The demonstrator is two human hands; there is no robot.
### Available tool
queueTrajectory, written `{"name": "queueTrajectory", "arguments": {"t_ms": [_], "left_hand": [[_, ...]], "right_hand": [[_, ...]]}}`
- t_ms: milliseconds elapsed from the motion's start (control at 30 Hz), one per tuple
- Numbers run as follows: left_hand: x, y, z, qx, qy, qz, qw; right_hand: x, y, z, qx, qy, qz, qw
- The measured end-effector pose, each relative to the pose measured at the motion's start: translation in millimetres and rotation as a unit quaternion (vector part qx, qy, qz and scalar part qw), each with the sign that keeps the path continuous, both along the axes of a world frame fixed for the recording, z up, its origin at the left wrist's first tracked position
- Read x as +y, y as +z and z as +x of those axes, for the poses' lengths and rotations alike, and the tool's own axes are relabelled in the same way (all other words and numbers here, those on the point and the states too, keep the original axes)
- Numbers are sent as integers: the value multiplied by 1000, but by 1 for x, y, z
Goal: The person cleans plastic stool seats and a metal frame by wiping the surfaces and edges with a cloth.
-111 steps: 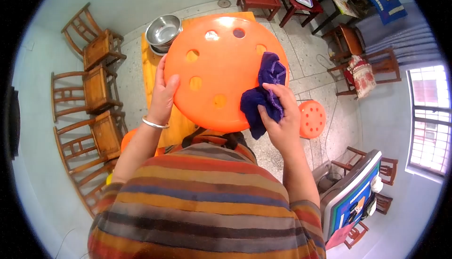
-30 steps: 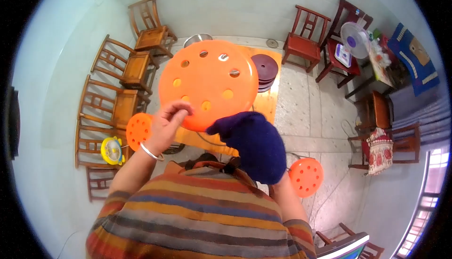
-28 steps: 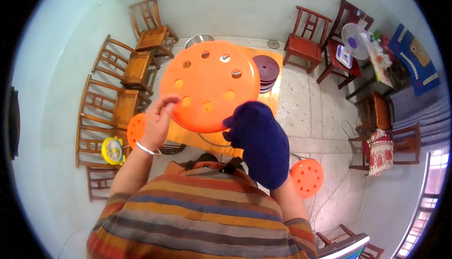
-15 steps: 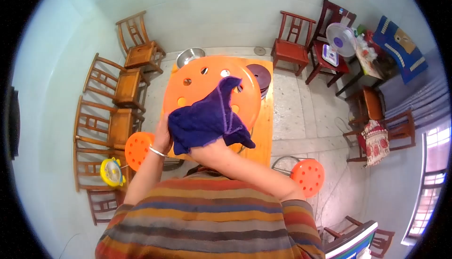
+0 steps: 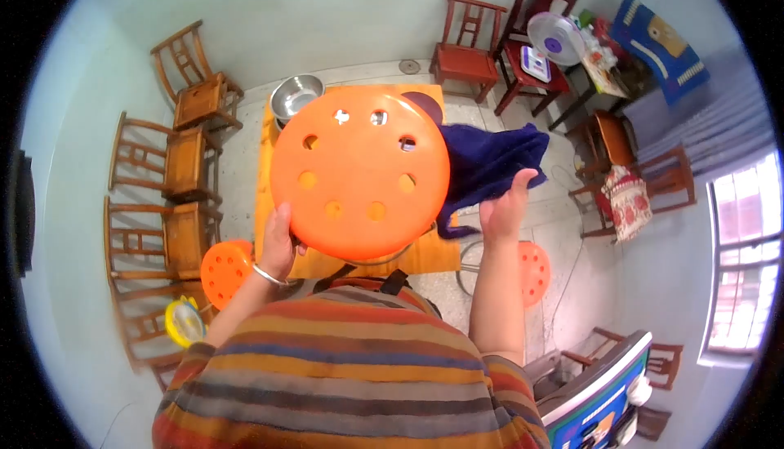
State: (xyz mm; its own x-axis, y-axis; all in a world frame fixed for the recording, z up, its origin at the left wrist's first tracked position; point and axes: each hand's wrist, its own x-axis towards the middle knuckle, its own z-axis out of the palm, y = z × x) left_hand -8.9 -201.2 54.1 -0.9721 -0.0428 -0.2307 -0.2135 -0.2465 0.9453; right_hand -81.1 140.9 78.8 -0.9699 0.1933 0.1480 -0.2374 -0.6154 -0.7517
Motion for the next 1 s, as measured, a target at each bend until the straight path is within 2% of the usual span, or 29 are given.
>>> {"name": "queueTrajectory", "arguments": {"t_ms": [67,167,200,267,300,367,433,500,533,567,633,700,767,833,867,900,933,967,1000], "left_hand": [[-3,5,-1,6,-33,25,999],[-12,-2,-2,15,-72,23,997],[-14,-7,-2,20,-78,19,997],[-15,-8,0,12,-80,16,997],[-15,-7,-3,12,-80,16,997],[-12,3,-7,30,-96,30,994],[-16,-3,-5,31,-106,27,993],[-21,-5,-3,27,-118,25,992],[-20,-3,-7,32,-123,27,992],[-19,-3,-8,33,-132,26,990],[-21,-3,-7,34,-138,25,989],[-26,-11,-7,38,-140,28,989],[-27,-13,-8,42,-143,35,988],[-27,-12,-7,41,-147,42,987],[-30,-16,-8,33,-157,51,986],[-35,-22,-10,25,-167,59,984],[-40,-25,-11,16,-179,65,982],[-39,-18,-10,10,-127,47,991],[-34,-4,-9,6,-75,29,997]], "right_hand": [[-3,25,18,21,-26,18,999],[6,93,50,125,12,4,992],[16,97,58,204,101,-6,974],[19,66,75,233,21,29,972],[13,19,85,157,-31,-21,987],[-13,-10,91,25,-97,-54,993],[-22,7,100,4,-40,61,997],[-20,6,106,-43,-71,-12,996],[-31,30,110,-106,-148,-64,981],[-30,52,113,-78,-108,-8,991],[-26,72,120,64,-59,11,996],[-35,82,117,68,-122,-56,989],[-38,51,109,-19,-169,-71,983],[-29,-11,106,-71,-99,84,989],[-33,-17,103,-54,-110,188,974],[-35,-4,92,-2,-145,385,911],[-34,9,82,41,-195,565,801],[-33,19,71,89,-229,665,706],[-33,27,71,82,-187,647,735]]}}
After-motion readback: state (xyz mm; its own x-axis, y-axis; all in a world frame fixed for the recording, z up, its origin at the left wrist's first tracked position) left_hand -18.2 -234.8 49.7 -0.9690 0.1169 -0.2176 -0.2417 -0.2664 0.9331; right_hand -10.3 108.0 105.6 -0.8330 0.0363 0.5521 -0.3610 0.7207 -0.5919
